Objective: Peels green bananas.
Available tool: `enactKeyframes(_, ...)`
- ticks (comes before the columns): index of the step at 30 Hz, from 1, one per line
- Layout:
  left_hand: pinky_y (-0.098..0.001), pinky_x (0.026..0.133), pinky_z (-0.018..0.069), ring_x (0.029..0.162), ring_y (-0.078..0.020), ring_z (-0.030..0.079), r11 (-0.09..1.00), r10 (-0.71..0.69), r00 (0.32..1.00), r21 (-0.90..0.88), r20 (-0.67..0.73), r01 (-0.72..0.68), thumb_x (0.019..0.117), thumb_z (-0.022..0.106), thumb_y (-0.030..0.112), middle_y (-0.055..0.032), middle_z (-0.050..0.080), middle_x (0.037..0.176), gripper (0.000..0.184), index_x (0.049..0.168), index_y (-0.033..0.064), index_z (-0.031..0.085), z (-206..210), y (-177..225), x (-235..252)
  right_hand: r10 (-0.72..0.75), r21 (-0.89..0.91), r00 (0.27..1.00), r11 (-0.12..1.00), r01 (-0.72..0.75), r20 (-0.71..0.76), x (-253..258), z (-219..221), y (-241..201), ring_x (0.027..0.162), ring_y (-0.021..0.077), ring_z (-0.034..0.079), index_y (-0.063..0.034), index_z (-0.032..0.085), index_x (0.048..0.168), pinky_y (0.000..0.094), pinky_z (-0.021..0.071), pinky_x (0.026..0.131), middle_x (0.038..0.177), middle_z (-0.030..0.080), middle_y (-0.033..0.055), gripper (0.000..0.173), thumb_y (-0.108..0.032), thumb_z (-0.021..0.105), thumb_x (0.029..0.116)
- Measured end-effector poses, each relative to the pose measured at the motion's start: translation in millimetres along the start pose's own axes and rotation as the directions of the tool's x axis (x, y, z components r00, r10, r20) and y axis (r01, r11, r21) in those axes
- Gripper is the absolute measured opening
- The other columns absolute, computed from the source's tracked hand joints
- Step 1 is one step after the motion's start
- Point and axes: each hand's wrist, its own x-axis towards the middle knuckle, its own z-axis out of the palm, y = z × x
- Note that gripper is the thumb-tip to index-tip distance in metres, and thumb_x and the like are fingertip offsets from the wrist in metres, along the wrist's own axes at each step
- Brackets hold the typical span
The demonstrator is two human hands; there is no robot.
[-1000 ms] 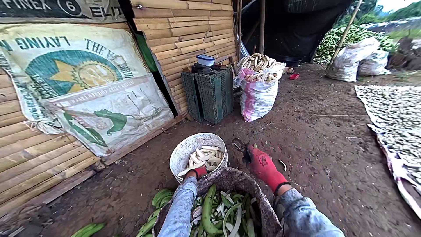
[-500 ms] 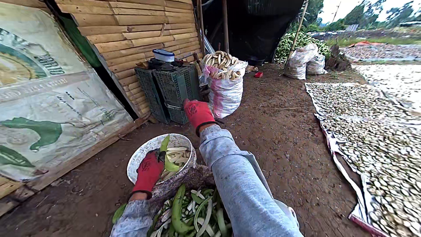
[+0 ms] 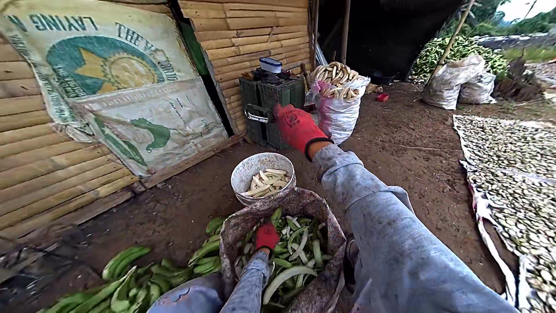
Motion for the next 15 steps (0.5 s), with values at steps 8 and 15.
enactKeyframes(8,-0.0534,0.117,0.0353,0.137,-0.0406,0.048,0.809,-0.014,0.965,-0.57,-0.261,-0.142,0.0979,0.068,0.018,-0.0305,0.05,0.145,0.062,0.149,-0.0052,0.042,-92.6,-14.6,-36.0,-0.128,0.353,0.987,0.932,0.087,0.096,-70.2,100.9,13.1,0.109,0.035,0.066,-0.0112,0.062,0.133,0.0567,0.0524,0.092,0.115,0.068,0.0177,0.037,-0.029,0.064,0.1)
enactKeyframes(15,-0.04,0.088,0.0565,0.102,-0.024,0.065,0.31,-0.132,0.866,-0.85,-0.482,-0.426,0.0874,0.074,0.005,-0.0226,0.061,0.124,0.065,0.145,-0.0044,0.044,-145.6,-19.3,-68.8,-0.067,0.693,0.982,0.716,-0.077,0.179,-149.6,167.2,15.5,0.103,0.0242,0.068,-0.0005,0.046,0.15,0.0431,0.0528,0.096,0.117,0.069,0.0181,0.052,-0.026,0.052,0.1054)
